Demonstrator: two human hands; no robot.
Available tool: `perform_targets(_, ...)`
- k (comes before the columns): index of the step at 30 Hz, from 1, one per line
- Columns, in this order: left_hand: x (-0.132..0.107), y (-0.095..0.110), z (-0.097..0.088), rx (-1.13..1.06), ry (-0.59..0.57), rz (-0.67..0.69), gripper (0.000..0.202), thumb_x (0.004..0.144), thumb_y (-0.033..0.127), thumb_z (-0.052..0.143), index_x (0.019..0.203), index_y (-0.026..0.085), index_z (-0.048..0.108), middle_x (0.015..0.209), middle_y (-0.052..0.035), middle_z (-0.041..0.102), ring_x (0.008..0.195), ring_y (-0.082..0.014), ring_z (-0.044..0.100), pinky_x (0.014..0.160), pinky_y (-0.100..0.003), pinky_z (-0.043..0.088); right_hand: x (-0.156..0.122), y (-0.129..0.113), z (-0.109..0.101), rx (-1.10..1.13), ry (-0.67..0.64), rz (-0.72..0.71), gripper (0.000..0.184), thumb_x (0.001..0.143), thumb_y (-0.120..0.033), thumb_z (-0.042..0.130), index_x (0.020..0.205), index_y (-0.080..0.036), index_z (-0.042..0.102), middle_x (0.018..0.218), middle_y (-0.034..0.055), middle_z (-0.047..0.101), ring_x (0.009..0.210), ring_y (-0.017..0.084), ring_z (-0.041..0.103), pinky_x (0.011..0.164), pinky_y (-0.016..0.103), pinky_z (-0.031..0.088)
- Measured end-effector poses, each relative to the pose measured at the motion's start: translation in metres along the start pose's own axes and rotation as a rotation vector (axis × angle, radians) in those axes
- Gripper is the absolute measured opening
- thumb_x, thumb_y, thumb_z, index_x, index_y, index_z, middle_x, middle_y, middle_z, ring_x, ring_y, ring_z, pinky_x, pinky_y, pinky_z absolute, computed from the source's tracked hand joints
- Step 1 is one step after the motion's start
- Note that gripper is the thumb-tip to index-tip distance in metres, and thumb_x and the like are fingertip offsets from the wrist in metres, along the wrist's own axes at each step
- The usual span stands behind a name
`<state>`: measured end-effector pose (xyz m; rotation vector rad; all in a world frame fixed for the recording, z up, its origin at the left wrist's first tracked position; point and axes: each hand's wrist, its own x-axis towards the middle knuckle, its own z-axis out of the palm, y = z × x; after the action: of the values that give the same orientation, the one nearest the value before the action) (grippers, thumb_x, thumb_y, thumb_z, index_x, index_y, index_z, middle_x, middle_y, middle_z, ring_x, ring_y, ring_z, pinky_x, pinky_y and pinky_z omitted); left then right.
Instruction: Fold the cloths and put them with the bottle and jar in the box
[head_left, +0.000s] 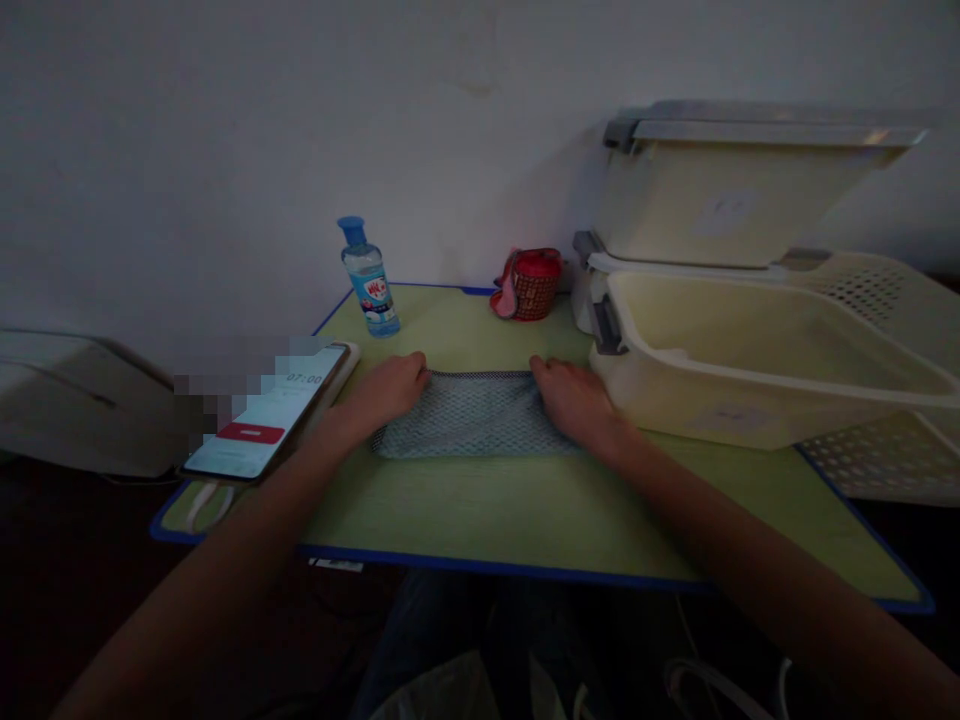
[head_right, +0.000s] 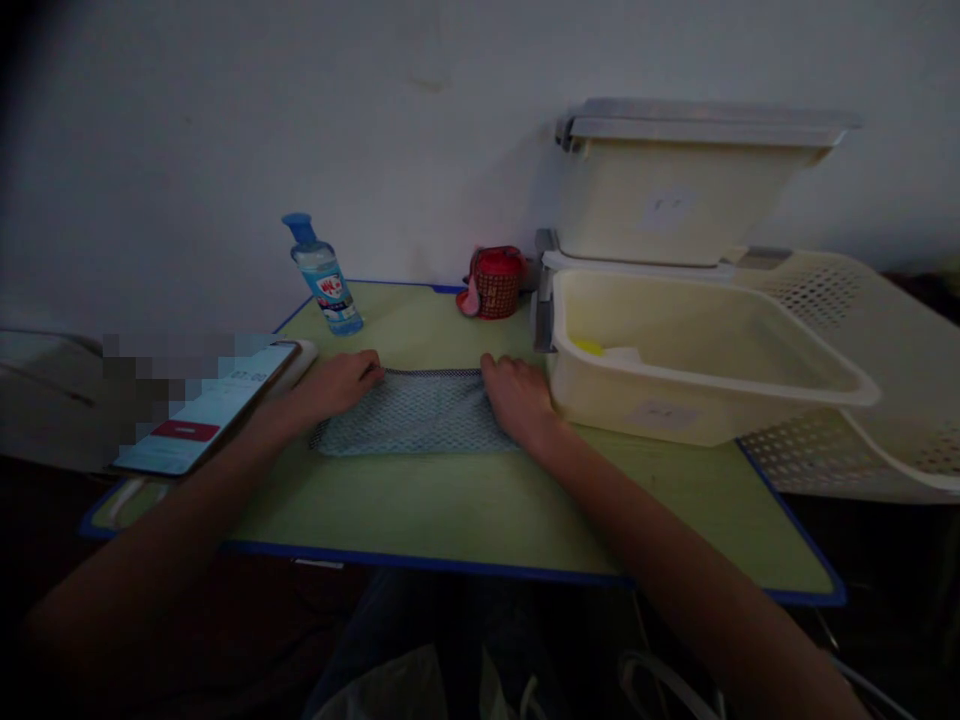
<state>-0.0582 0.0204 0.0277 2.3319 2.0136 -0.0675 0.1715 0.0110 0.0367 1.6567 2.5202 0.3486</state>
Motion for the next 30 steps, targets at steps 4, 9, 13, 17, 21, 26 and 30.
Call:
perform_targets(4, -0.002, 0.002, 0.004, -0.024, 0.043, -0.027, 0.03, 0.09, 0.025, 0.027, 0.091, 0.013, 0.054, 0.087, -0.013, 0.065, 0.083, -0.0243, 0.062, 0.067, -0.031, 0.043, 0.0, 0.002, 0.011, 0.016, 0.058, 0.007, 0.03, 0.086, -0.004, 0.027, 0.104, -0.011, 0.05, 0.095, 0.0132, 0.06, 0.085, 0.023, 0.06, 0.067, 0.031, 0.046)
perform_targets(9, -0.001, 0.002, 0.006, -0.04, 0.048, -0.055, 0.026, 0.089, 0.022, 0.028, 0.091, 0.013, 0.052, 0.084, -0.0126, 0.065, 0.08, -0.0232, 0.063, 0.066, -0.03, 0.043, 0.002, 0.003, 0.012, 0.036, 0.034, 0.024, 0.029, 0.085, -0.003, 0.028, 0.102, -0.012, 0.049, 0.093, 0.0122, 0.06, 0.08, 0.021, 0.061, 0.065, 0.029, 0.045)
perform_targets(13, 0.0, 0.003, 0.007, -0.012, 0.022, -0.062, 0.023, 0.088, 0.021, 0.029, 0.093, 0.013, 0.051, 0.082, -0.0127, 0.065, 0.077, -0.0238, 0.063, 0.063, -0.031, 0.043, 0.005, 0.003, 0.01, 0.048, 0.022, 0.079, 0.031, 0.084, -0.002, 0.027, 0.105, -0.013, 0.047, 0.089, 0.011, 0.06, 0.075, 0.021, 0.061, 0.059, 0.029, 0.044)
perform_targets(17, -0.003, 0.007, 0.005, 0.039, 0.0, -0.068, 0.023, 0.089, 0.022, 0.028, 0.095, 0.014, 0.049, 0.085, -0.0119, 0.063, 0.078, -0.0243, 0.062, 0.064, -0.032, 0.044, 0.006, 0.002, 0.011, 0.034, 0.046, 0.069, 0.029, 0.085, -0.003, 0.027, 0.102, -0.013, 0.049, 0.095, 0.0123, 0.058, 0.083, 0.022, 0.058, 0.062, 0.03, 0.044)
perform_targets(21, -0.01, 0.009, 0.007, 0.11, 0.079, -0.075, 0.025, 0.09, 0.025, 0.029, 0.101, 0.013, 0.048, 0.103, -0.0143, 0.054, 0.086, -0.0247, 0.06, 0.064, -0.033, 0.046, 0.007, 0.004, 0.014, 0.018, 0.086, 0.055, 0.028, 0.086, -0.004, 0.028, 0.102, -0.012, 0.05, 0.102, 0.0152, 0.053, 0.095, 0.025, 0.051, 0.072, 0.033, 0.043)
perform_targets(26, -0.01, 0.003, 0.011, 0.074, 0.17, -0.093, 0.027, 0.089, 0.031, 0.035, 0.101, 0.011, 0.048, 0.102, -0.0154, 0.054, 0.099, -0.028, 0.052, 0.075, -0.035, 0.045, 0.007, 0.005, 0.018, 0.025, 0.093, 0.067, 0.028, 0.087, -0.005, 0.027, 0.101, -0.01, 0.051, 0.1, 0.0151, 0.053, 0.094, 0.025, 0.049, 0.073, 0.034, 0.041)
perform_targets(30, -0.007, -0.007, 0.013, -0.039, 0.13, -0.15, 0.031, 0.088, 0.04, 0.039, 0.093, 0.012, 0.05, 0.088, -0.0118, 0.059, 0.087, -0.0247, 0.057, 0.072, -0.032, 0.043, 0.005, 0.004, 0.018, 0.011, 0.104, 0.076, 0.026, 0.086, -0.005, 0.029, 0.098, -0.011, 0.052, 0.097, 0.0136, 0.053, 0.092, 0.024, 0.051, 0.072, 0.032, 0.04)
